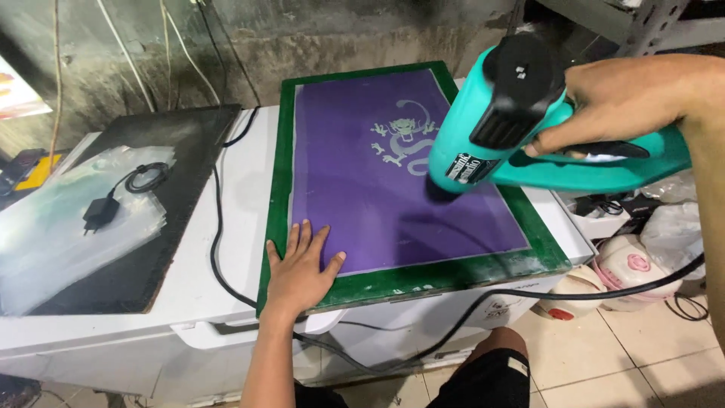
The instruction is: Rubbing the surface of a screen printing frame with hands followed by drying it with a heat gun.
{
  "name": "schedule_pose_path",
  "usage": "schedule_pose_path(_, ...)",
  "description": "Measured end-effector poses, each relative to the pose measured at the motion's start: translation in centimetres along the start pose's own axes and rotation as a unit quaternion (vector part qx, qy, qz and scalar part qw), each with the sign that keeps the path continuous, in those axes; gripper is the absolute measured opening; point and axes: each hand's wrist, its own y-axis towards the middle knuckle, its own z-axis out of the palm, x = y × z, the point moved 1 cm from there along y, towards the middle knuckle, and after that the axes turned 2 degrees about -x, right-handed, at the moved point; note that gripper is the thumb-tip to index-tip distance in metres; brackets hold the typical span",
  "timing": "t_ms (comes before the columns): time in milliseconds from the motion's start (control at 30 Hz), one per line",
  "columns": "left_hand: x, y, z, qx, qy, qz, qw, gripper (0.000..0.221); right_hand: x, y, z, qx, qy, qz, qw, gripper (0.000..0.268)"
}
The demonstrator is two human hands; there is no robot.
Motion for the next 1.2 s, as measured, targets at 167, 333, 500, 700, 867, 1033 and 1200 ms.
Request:
schedule_pose_path(167, 0.0, -0.1, 0.3, -0.011, 0.0, 0.006, 1.0, 0.073, 0.4, -0.7, 0.1, 0.06, 0.079, -0.036, 0.994, 0.026)
schedule_pose_path(333, -0.1, -0.1, 0.2, 0.001, -0.002, -0.003, 1.0, 0.073, 0.1, 0.9, 0.4, -0.037, -0.024, 0.008, 0.999, 0.044)
schedule_pose_path(500, 0.0, 0.1, 0.2, -0.001, -0.001, -0.003, 1.0, 0.073, 1.3, -1.5, -0.1, 0.019, 0.012, 0.022, 1.0, 0.026)
schedule_pose_path(700, 0.3, 0.2, 0.6, -0.013, 0.003, 0.007, 1.0, 0.074, 1.5, -1.9, -0.3, 0.022, 0.022, 0.024, 0.999, 0.027)
schedule_pose_path(867, 0.3, 0.2, 0.6, -0.006, 0.003, 0.0, 1.0, 0.074, -0.4, 0.6, 1.2, -0.042, -0.078, 0.032, 0.996, 0.053)
schedule_pose_path(1033, 0.4, 0.2, 0.6, -0.01, -0.002, 0.006, 1.0, 0.076, 0.0, -0.4, 1.1, 0.054, 0.054, -0.029, 0.997, 0.049)
schedule_pose_path(1200, 0.2, 0.0, 0.3, -0.009, -0.006, 0.005, 1.0, 0.075, -1.0, 0.5, 1.2, -0.009, -0.047, 0.029, 0.998, 0.037)
